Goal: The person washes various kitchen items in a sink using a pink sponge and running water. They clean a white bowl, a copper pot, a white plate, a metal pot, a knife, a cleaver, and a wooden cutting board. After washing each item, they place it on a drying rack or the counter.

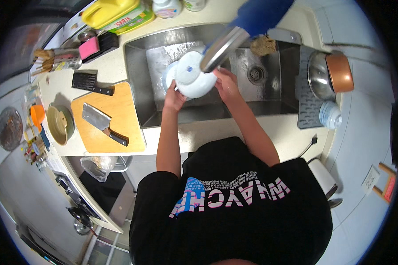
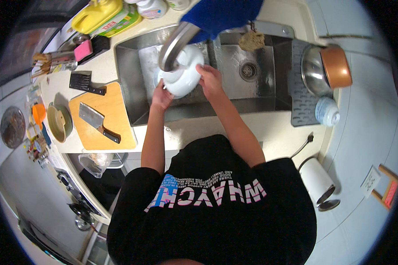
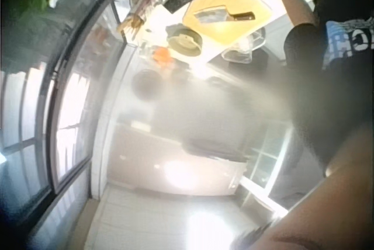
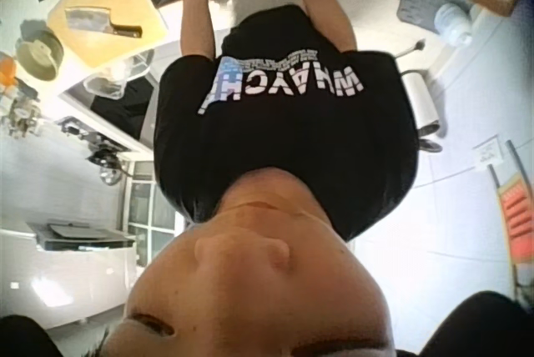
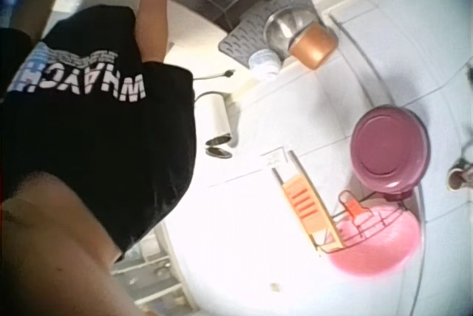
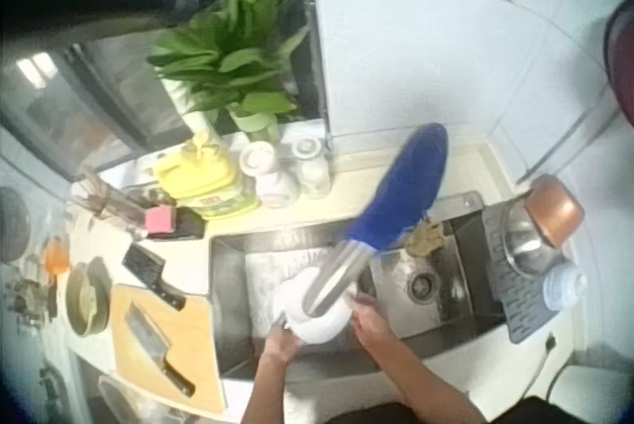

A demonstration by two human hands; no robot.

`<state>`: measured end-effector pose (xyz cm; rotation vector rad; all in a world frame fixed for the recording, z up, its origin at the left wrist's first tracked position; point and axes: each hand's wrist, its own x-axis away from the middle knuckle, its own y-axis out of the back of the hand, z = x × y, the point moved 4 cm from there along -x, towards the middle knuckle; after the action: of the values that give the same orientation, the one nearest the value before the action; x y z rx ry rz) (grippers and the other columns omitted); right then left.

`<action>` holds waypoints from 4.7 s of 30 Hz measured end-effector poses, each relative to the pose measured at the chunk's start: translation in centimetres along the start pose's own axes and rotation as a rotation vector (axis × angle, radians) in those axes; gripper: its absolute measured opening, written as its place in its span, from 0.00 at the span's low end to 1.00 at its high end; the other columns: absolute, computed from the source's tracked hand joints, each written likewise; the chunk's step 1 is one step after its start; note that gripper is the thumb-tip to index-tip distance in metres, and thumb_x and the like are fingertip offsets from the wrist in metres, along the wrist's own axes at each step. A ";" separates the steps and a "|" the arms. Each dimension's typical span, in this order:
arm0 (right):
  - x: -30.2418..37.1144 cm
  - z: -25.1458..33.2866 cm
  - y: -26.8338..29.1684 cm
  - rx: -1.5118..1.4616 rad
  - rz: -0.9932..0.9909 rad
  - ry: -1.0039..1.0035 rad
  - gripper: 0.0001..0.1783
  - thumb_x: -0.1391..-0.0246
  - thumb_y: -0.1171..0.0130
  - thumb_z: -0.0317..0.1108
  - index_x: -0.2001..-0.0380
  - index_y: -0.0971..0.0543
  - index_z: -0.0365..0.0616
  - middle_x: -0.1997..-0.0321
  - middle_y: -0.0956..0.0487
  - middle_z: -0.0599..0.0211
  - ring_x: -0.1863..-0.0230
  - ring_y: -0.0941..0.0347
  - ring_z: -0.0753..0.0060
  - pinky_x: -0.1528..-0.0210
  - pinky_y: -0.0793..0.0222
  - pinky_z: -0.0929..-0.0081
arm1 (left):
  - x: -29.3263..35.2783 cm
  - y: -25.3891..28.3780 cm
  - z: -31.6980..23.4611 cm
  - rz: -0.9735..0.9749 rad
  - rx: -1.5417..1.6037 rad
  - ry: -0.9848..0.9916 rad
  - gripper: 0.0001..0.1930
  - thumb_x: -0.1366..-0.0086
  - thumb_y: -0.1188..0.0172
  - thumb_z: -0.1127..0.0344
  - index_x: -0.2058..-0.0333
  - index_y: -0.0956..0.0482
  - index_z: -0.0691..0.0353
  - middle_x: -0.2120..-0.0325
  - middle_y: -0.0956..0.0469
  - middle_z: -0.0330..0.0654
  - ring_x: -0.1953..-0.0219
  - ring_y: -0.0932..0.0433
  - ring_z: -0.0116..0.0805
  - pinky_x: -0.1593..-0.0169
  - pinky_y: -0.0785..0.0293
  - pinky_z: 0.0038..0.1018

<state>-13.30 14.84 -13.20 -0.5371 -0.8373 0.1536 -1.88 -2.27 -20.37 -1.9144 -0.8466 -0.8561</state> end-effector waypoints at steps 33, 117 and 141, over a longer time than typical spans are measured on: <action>13.3 11.5 0.2 0.727 0.013 0.434 0.08 0.51 0.36 0.31 0.70 0.21 0.37 0.75 0.22 0.71 0.75 0.30 0.85 0.75 0.39 0.83 | -0.7 -0.6 -5.2 -0.162 -1.266 -0.590 0.26 0.42 0.51 0.69 0.44 0.37 0.68 0.79 0.24 0.56 0.77 0.25 0.42 0.69 0.29 0.38; -4.9 -3.9 0.2 0.587 -0.015 0.075 0.27 0.41 0.53 0.47 0.44 0.35 0.41 0.46 0.29 0.56 0.47 0.31 0.61 0.47 0.36 0.68 | 6.3 -8.2 -6.5 0.277 -0.532 -0.533 0.10 0.39 0.39 0.69 0.63 0.32 0.61 0.73 0.25 0.36 0.75 0.29 0.20 0.75 0.32 0.19; 0.1 -1.3 -0.6 -0.083 -0.173 -0.026 0.28 0.65 0.32 0.28 0.57 0.27 0.28 0.58 0.24 0.54 0.60 0.25 0.58 0.61 0.28 0.66 | 4.6 -5.0 -3.0 0.095 0.143 -0.071 0.20 0.33 0.51 0.62 0.47 0.34 0.67 0.48 0.29 0.49 0.45 0.30 0.41 0.42 0.33 0.39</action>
<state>-12.37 13.84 -13.52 -0.5386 -0.9140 -0.0328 -4.18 -1.85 -13.32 -1.8523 -0.8298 -0.6569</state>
